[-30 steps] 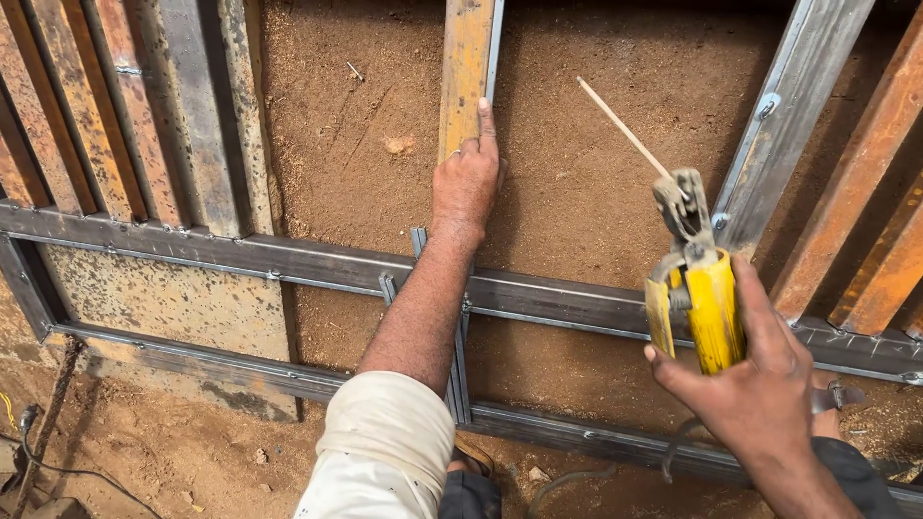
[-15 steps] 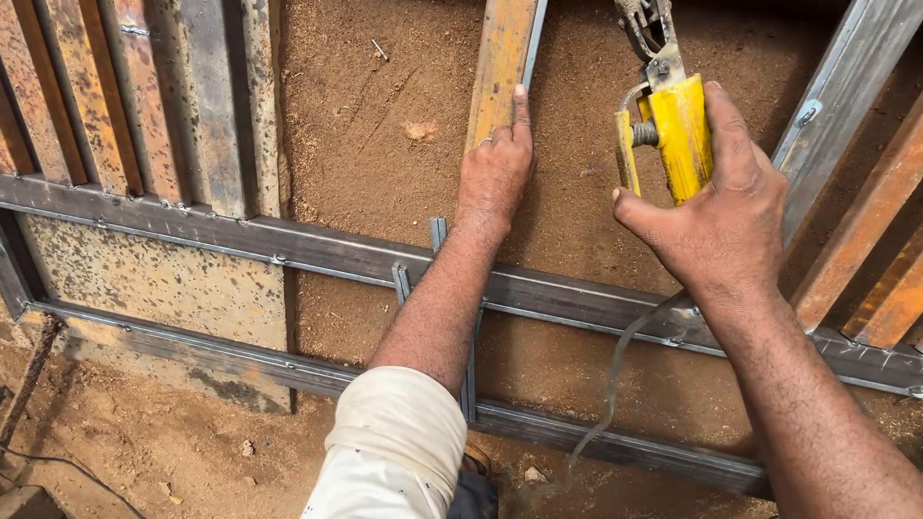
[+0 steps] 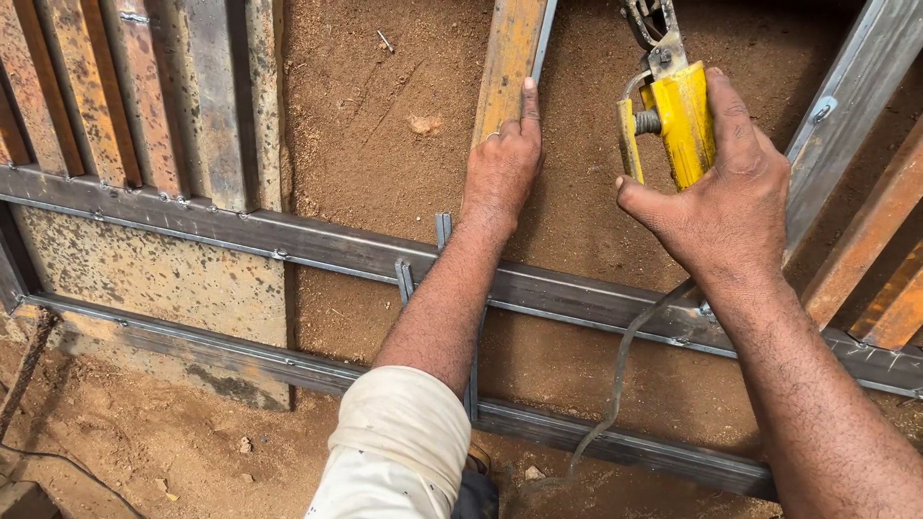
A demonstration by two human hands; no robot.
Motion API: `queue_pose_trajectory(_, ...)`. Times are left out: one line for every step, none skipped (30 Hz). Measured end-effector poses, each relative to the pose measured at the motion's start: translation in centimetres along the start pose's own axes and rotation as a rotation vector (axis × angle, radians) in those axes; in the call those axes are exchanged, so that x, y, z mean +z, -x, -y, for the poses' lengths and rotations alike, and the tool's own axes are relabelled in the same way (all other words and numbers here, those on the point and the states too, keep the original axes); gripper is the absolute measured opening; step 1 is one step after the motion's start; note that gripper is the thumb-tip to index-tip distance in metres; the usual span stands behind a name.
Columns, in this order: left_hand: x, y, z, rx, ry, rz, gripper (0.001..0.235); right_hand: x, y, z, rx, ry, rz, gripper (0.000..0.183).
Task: The person constructs a metal gate by positioning metal bars and strips onto a frame and welding them into place. They align various metal pieces within the frame before using a welding tool to secure the joints.
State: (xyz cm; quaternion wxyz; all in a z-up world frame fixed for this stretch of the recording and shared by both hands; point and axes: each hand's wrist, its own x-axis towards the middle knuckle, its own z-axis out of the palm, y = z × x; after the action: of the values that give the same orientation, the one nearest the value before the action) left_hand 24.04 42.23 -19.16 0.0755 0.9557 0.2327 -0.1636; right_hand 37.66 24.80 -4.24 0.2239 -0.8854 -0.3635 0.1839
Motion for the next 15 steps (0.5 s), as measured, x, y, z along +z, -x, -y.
queue_pose_trajectory(-0.1, 0.0, 0.0, 0.001, 0.000, 0.000, 0.087, 0.0, 0.0, 0.0, 0.000, 0.000, -0.001, 0.102)
queue_pose_trajectory(-0.1, 0.0, 0.0, -0.003, -0.008, 0.006, 0.088, 0.0, 0.0, 0.0, 0.016, -0.006, 0.011, 0.102)
queue_pose_trajectory(-0.1, 0.0, 0.0, -0.006, -0.015, 0.012, 0.089, 0.0, 0.0, -0.1, 0.031, -0.012, 0.023, 0.103)
queue_pose_trajectory(-0.1, 0.1, -0.1, -0.005, -0.014, 0.013, 0.089, -0.1, 0.1, -0.1, 0.032, -0.011, 0.024, 0.103)
queue_pose_trajectory(-0.1, 0.1, -0.1, -0.007, -0.013, 0.012, 0.088, -0.1, 0.2, -0.1, 0.022, -0.012, 0.017, 0.103)
queue_pose_trajectory(0.0, 0.1, 0.0, -0.010, -0.014, 0.010, 0.088, -0.2, 0.3, -0.1, 0.011, -0.013, 0.008, 0.102)
queue_pose_trajectory(-0.1, 0.1, -0.1, -0.010, -0.013, 0.010, 0.088, -0.2, 0.3, -0.1, 0.012, -0.013, 0.009, 0.102)
queue_pose_trajectory(-0.1, 0.1, -0.1, -0.021, 0.036, -0.025, 0.084, -0.2, 0.3, -0.1, 0.003, -0.015, 0.006, 0.103)
queue_pose_trajectory(-0.1, 0.1, 0.0, -0.031, 0.085, -0.060, 0.081, -0.2, 0.3, -0.1, -0.005, -0.018, 0.003, 0.103)
queue_pose_trajectory(-0.1, 0.1, 0.0, -0.030, 0.084, -0.060, 0.081, -0.3, 0.3, -0.1, -0.004, -0.018, 0.002, 0.103)
queue_pose_trajectory(-0.2, 0.0, 0.0, -0.036, 0.099, -0.055, 0.080, -0.3, 0.3, 0.0, 0.005, -0.014, 0.007, 0.103)
queue_pose_trajectory(-0.1, 0.0, -0.1, -0.041, 0.115, -0.049, 0.079, -0.4, 0.2, 0.0, 0.014, -0.010, 0.012, 0.103)
queue_pose_trajectory(0.3, 0.0, 0.0, -0.040, 0.116, -0.048, 0.079, -0.3, 0.2, -0.1, 0.016, -0.010, 0.012, 0.103)
queue_pose_trajectory(0.7, 0.0, 0.1, -0.025, 0.070, -0.051, 0.080, -0.3, 0.2, -0.1, 0.028, -0.020, 0.014, 0.103)
queue_pose_trajectory(1.2, 0.0, 0.3, -0.010, 0.024, -0.055, 0.081, -0.3, 0.1, -0.1, 0.039, -0.030, 0.017, 0.102)
